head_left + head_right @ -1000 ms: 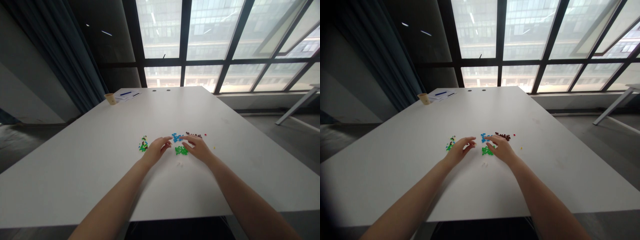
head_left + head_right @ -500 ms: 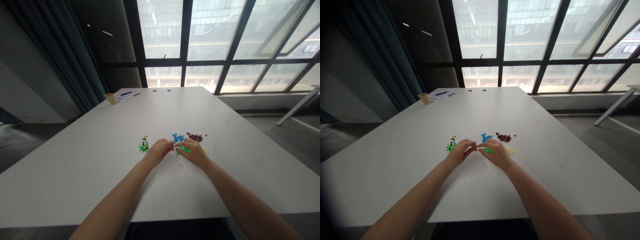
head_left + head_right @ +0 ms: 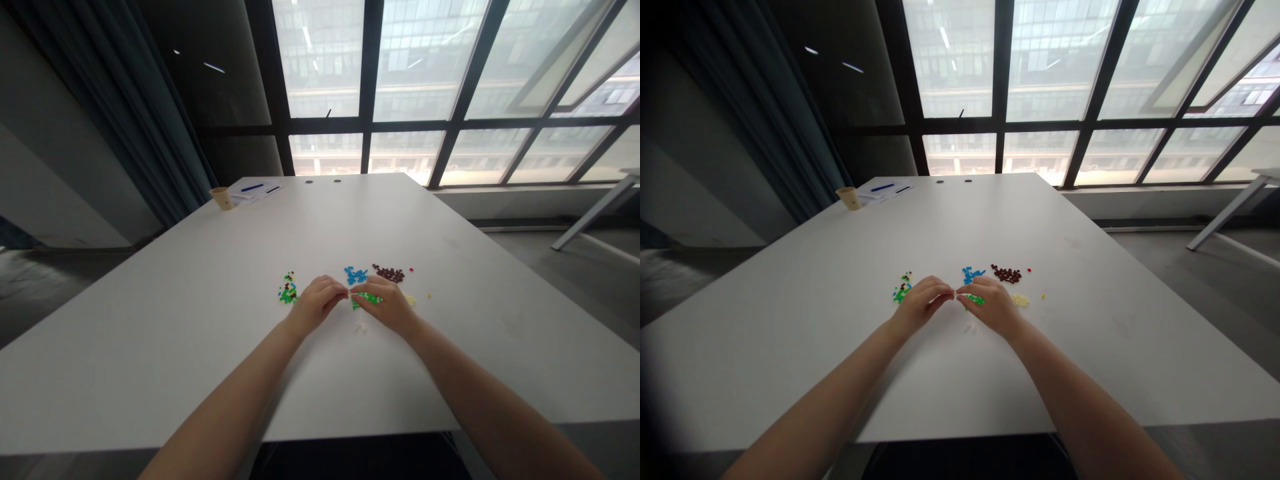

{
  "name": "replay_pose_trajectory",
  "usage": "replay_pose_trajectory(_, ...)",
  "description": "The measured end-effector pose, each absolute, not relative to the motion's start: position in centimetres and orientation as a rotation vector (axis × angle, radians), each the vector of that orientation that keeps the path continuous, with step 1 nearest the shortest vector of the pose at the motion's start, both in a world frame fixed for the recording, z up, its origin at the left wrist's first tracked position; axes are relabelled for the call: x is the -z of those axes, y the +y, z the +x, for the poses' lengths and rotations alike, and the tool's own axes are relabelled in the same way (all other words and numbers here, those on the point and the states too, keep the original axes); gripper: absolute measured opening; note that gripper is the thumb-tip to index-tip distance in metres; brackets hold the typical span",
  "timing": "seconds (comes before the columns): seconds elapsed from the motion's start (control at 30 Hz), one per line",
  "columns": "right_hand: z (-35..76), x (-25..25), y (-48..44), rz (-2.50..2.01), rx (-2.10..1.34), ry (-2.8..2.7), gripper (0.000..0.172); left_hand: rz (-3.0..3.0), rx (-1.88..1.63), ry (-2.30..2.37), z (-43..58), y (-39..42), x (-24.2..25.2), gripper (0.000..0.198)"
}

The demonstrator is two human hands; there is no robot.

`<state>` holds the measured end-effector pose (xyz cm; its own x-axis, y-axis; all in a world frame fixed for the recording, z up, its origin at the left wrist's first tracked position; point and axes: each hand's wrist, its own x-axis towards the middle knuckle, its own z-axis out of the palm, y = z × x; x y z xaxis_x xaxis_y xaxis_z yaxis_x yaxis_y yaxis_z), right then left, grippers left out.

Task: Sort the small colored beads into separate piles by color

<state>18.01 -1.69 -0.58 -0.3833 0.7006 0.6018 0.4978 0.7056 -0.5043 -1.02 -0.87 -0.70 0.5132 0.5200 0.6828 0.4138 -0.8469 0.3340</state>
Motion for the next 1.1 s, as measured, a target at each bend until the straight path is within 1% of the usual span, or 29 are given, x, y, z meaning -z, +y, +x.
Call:
replay_pose_trajectory(0.17, 18.1, 0.6, -1.6, -0.912, -0.318, -2.058, 0.016, 2.64, -1.259, 0.859, -1.1, -0.8, 0.9, 0.014)
replay_pose_trajectory(0.4, 17.8, 0.7, -1.8, -0.913, -0.303, -2.052, 0.015, 2.633, -1.257, 0.914, -0.9, -0.9, 1.1, 0.012)
replay_pose_trajectory(0.53, 18.1, 0.2, -1.6, -0.932, -0.309, -2.038, 0.015, 2.61, -1.2, 0.977, -0.9, -0.9, 1.1, 0.014)
replay_pose_trajectory(0.6, 19.5, -0.3, -1.1, -1.004, -0.335, -2.017, 0.016, 2.597, -1.143, 1.053, -1.0, -0.9, 1.1, 0.018)
replay_pose_trajectory(0.67, 21.9, -0.7, -0.2, -1.181, -0.399, -1.996, 0.018, 2.588, -1.081, 1.122, -1.1, -0.8, 1.1, 0.021)
replay_pose_trajectory(0.87, 28.6, 0.6, 2.2, -1.702, -0.507, -2.111, 0.02, 2.552, -0.942, 1.181, -1.2, -0.7, 1.1, 0.019)
replay_pose_trajectory(0.97, 28.5, 1.2, 2.3, -1.726, -0.577, -2.176, 0.021, 2.534, -0.885, 1.155, -1.1, -0.7, 1.1, 0.02)
replay_pose_trajectory(1.1, 27.2, 1.1, 1.9, -1.623, -0.645, -2.238, 0.019, 2.504, -0.834, 1.137, -1.1, -0.7, 1.1, 0.021)
